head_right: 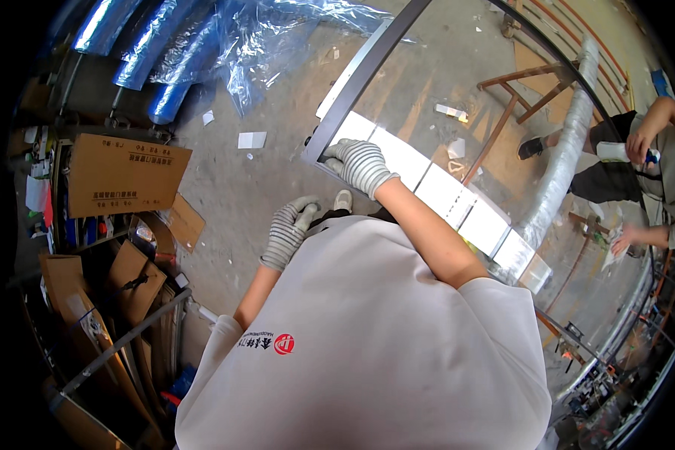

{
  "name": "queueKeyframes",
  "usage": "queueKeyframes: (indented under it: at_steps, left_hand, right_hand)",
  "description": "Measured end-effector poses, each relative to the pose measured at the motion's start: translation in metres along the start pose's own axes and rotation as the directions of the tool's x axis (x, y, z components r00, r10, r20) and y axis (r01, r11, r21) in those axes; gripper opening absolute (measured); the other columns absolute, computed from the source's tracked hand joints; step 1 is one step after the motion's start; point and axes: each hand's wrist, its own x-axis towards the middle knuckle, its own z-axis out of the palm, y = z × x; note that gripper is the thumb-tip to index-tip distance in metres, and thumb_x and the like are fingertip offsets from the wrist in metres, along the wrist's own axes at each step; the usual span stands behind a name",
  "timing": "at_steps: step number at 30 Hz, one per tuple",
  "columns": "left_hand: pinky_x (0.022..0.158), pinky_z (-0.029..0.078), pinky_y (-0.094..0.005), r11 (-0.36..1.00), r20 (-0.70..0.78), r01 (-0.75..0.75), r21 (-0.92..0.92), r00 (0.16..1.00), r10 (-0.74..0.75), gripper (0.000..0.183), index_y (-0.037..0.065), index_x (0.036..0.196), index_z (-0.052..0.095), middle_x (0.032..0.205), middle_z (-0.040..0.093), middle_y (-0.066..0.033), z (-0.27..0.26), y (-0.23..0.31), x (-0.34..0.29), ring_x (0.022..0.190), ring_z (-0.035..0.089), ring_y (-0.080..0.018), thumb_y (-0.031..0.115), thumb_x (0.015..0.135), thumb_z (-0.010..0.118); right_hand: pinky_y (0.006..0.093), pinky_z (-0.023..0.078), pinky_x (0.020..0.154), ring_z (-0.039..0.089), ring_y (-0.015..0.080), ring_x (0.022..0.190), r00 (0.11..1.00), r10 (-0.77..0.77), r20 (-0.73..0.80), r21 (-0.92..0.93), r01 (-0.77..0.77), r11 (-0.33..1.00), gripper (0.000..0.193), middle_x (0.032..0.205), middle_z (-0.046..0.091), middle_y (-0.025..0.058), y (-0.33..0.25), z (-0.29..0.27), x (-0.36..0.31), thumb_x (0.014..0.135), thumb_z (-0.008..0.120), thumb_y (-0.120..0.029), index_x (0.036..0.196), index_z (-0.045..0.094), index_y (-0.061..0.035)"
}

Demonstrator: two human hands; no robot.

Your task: The person moves a large glass panel from a stack onto a support, uses a cleaning tool, and then wipes the glass surface with a cloth while another person assists.

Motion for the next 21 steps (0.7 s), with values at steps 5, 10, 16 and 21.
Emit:
queueKeyframes:
  at_steps: [5, 10, 16, 21]
  left_hand:
    - [0.078, 0.046, -0.0281, 0.998, -0.021, 0.056, -0.038, 0.998, -0.056, 0.025, 0.002, 0.102, 0.062, 0.09, 0.065, -0.0103, 0.004, -0.014, -0.001, 0.085, 0.06, -0.0175, 0.019, 0.087, 0.053]
    - [0.079, 0.045, -0.0273, 0.996, 0.045, 0.086, 0.006, 0.995, -0.086, 0.025, 0.001, 0.102, 0.062, 0.089, 0.065, -0.0093, 0.008, -0.016, 0.012, 0.085, 0.059, -0.0161, 0.019, 0.087, 0.053]
    - [0.081, 0.044, -0.0265, 0.975, 0.111, 0.214, -0.059, 0.972, -0.207, 0.025, 0.002, 0.102, 0.063, 0.092, 0.066, -0.0094, 0.009, 0.012, 0.017, 0.087, 0.059, -0.0148, 0.02, 0.088, 0.053]
    - [0.082, 0.043, -0.0268, 0.994, -0.002, 0.056, 0.095, 0.998, -0.056, 0.025, 0.001, 0.103, 0.062, 0.094, 0.066, -0.0096, 0.008, 0.008, 0.02, 0.087, 0.059, -0.015, 0.02, 0.089, 0.053]
  right_hand:
    - [0.035, 0.047, 0.077, 0.06, 0.0264, 0.081, 0.992, 0.12, -0.03, 0.457, -0.093, 0.885, 0.023, 0.086, 0.065, 0.0075, 0.012, -0.001, -0.006, 0.077, 0.062, -0.024, 0.096, 0.068, -0.0124]
    - [0.036, 0.042, 0.078, 0.055, 0.0213, 0.086, 0.938, -0.333, -0.092, -0.198, 0.311, 0.93, 0.019, 0.088, 0.061, 0.0025, 0.027, 0.006, 0.003, 0.078, 0.06, -0.022, 0.095, 0.067, -0.0173]
    - [0.0377, 0.039, 0.085, 0.052, 0.0226, 0.093, 0.896, -0.416, 0.155, -0.178, 0.439, 0.88, 0.025, 0.099, 0.058, 0.0042, 0.045, -0.023, -0.019, 0.078, 0.058, -0.024, 0.1, 0.065, -0.0162]
    - [0.0373, 0.038, 0.088, 0.051, 0.0241, 0.095, 0.918, -0.312, 0.244, -0.162, 0.356, 0.92, 0.025, 0.097, 0.06, 0.0057, 0.059, -0.037, -0.046, 0.078, 0.058, -0.028, 0.101, 0.066, -0.021]
